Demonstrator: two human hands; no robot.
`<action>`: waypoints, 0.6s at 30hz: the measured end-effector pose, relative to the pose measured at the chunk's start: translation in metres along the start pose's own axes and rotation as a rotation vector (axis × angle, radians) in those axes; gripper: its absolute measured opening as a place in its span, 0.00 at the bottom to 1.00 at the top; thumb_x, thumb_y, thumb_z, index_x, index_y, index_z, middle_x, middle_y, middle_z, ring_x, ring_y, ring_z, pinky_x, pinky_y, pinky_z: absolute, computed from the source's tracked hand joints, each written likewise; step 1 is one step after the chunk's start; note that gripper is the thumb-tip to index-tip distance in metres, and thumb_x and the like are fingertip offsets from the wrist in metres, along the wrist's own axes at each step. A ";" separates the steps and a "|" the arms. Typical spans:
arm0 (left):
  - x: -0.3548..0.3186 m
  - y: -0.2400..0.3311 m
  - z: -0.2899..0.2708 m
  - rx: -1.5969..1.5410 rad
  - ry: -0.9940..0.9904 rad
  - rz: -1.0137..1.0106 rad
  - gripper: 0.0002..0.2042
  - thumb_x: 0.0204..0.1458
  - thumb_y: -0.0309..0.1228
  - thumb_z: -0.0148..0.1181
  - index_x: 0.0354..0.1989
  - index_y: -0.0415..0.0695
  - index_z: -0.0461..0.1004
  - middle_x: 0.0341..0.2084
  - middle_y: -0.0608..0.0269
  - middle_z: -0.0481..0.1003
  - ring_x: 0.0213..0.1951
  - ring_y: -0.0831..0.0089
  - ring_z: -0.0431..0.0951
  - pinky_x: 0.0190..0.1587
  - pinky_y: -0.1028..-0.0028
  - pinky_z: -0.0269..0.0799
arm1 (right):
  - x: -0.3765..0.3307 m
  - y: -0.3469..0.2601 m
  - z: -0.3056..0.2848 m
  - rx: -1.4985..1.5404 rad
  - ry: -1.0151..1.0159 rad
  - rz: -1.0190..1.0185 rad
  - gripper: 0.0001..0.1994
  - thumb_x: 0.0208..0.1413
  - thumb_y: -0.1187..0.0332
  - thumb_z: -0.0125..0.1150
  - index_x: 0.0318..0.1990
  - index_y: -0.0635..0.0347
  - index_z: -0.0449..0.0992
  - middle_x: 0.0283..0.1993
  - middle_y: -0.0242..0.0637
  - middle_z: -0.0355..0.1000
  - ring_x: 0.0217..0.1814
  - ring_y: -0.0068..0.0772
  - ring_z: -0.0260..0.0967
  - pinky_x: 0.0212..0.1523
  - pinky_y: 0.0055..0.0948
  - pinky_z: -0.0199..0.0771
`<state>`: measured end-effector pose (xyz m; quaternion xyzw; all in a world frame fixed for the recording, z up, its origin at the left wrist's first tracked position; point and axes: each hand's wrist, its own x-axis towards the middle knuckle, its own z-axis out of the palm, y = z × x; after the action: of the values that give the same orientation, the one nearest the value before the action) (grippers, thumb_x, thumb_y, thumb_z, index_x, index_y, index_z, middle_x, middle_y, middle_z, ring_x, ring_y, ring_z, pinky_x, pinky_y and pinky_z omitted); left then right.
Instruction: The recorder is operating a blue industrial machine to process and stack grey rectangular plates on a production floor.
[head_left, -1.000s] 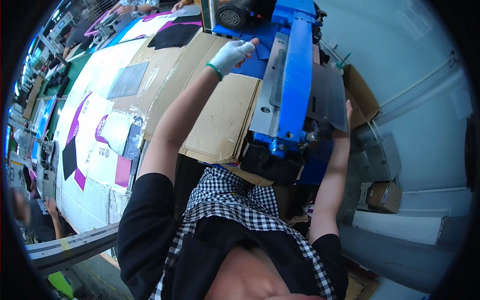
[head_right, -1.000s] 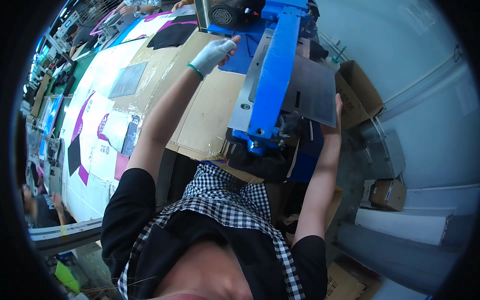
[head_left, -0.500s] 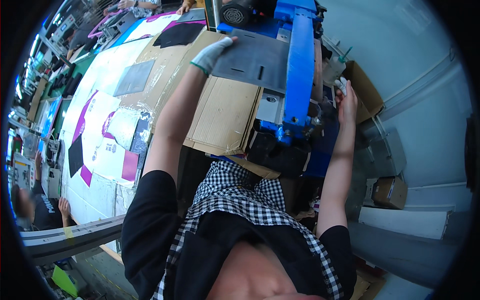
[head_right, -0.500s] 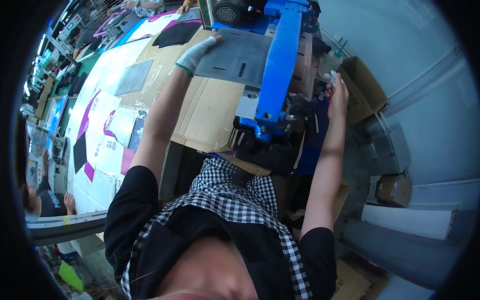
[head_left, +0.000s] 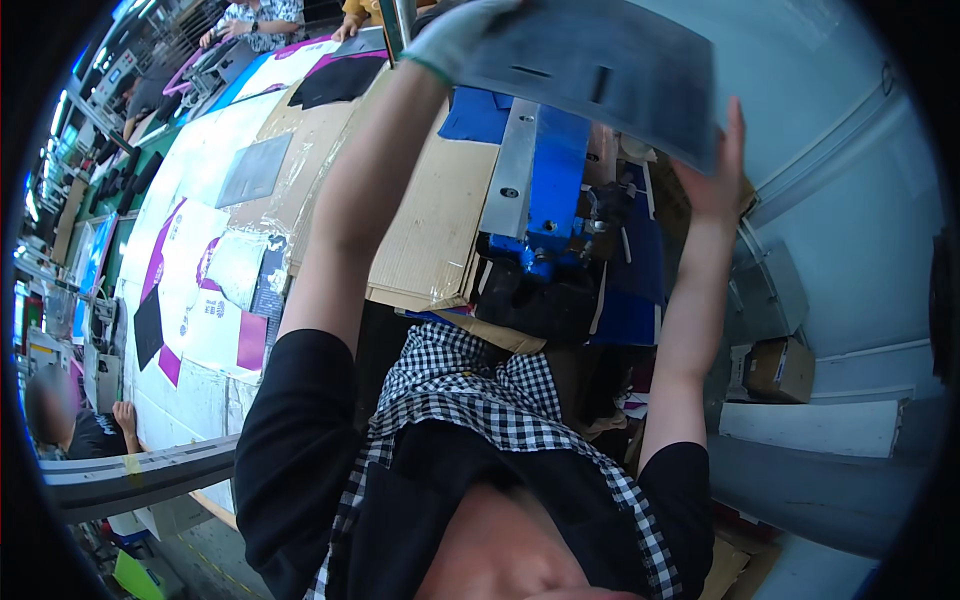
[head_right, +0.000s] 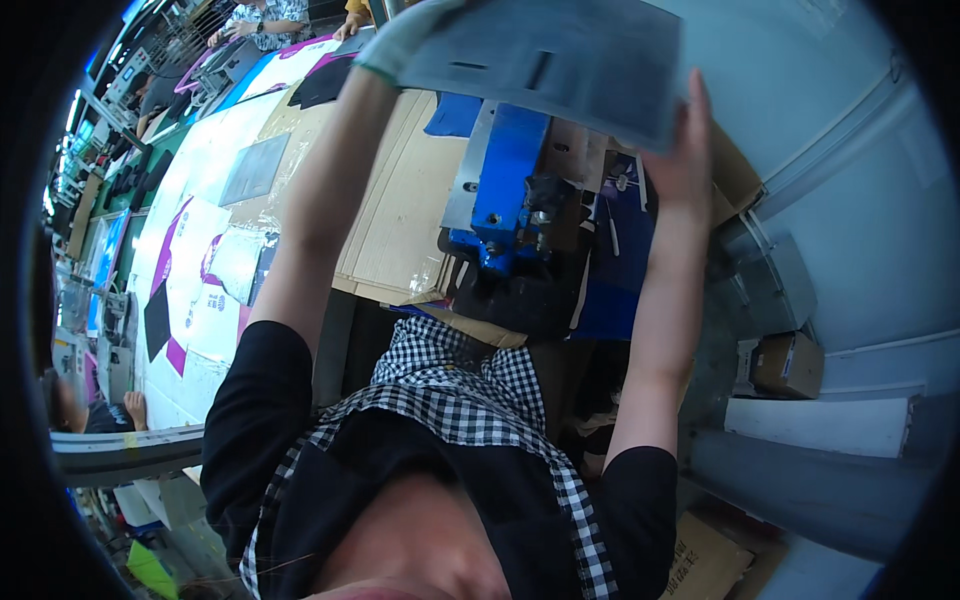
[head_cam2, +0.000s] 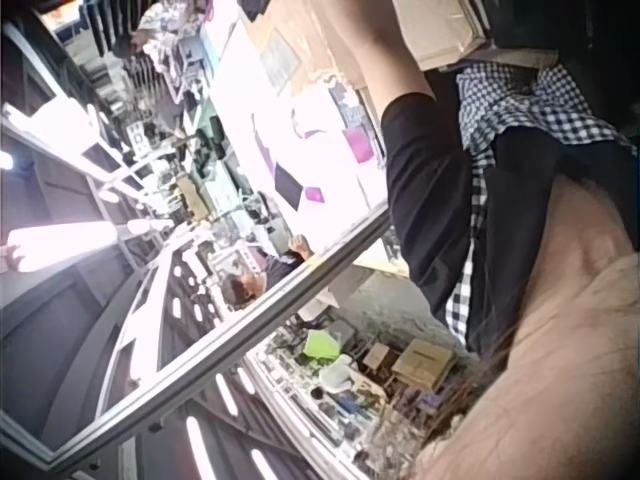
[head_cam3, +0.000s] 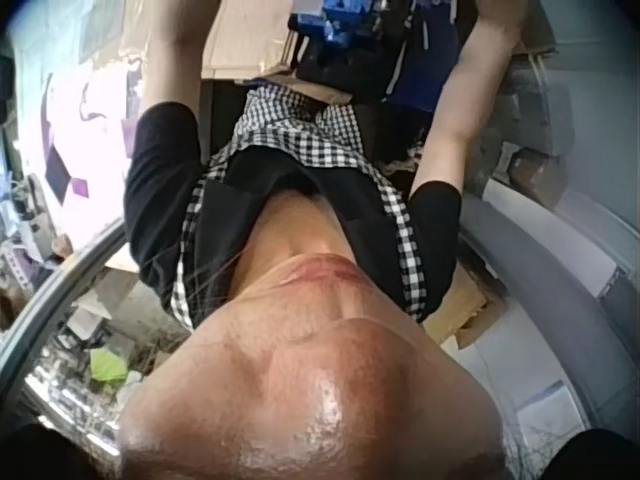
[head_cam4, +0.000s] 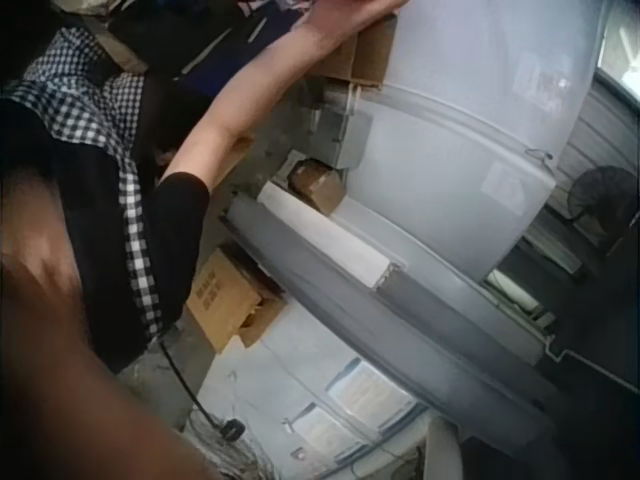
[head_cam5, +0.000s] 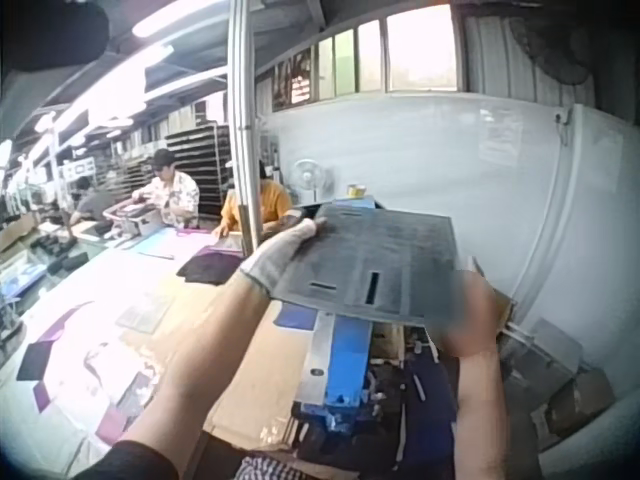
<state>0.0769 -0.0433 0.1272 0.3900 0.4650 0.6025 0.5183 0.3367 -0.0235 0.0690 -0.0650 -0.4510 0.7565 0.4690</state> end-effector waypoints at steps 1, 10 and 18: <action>0.003 0.002 0.014 -0.146 -0.148 -0.127 0.10 0.53 0.35 0.51 0.37 0.42 0.71 0.34 0.59 0.75 0.32 0.70 0.75 0.37 0.78 0.71 | 0.001 -0.006 -0.004 -0.158 0.242 -0.207 0.21 0.59 0.55 0.43 0.51 0.62 0.65 0.46 0.37 0.70 0.46 0.27 0.68 0.43 0.23 0.66; 0.071 -0.062 -0.047 0.002 -0.376 0.022 0.22 0.55 0.46 0.48 0.42 0.36 0.69 0.38 0.53 0.73 0.33 0.70 0.75 0.35 0.77 0.71 | -0.036 -0.033 -0.129 -0.064 0.614 -0.246 0.20 0.57 0.56 0.40 0.50 0.59 0.67 0.47 0.35 0.70 0.46 0.29 0.68 0.48 0.31 0.66; 0.052 -0.090 -0.077 -0.309 -0.166 -0.110 0.17 0.56 0.44 0.48 0.35 0.41 0.73 0.29 0.60 0.75 0.23 0.76 0.71 0.24 0.82 0.64 | -0.022 0.061 -0.155 0.213 0.376 -0.052 0.22 0.58 0.53 0.39 0.53 0.56 0.64 0.50 0.36 0.67 0.50 0.30 0.65 0.50 0.36 0.63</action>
<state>0.0186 -0.0013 0.0197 0.3279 0.3431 0.6032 0.6410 0.3905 0.0466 -0.0744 -0.1434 -0.2748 0.7621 0.5684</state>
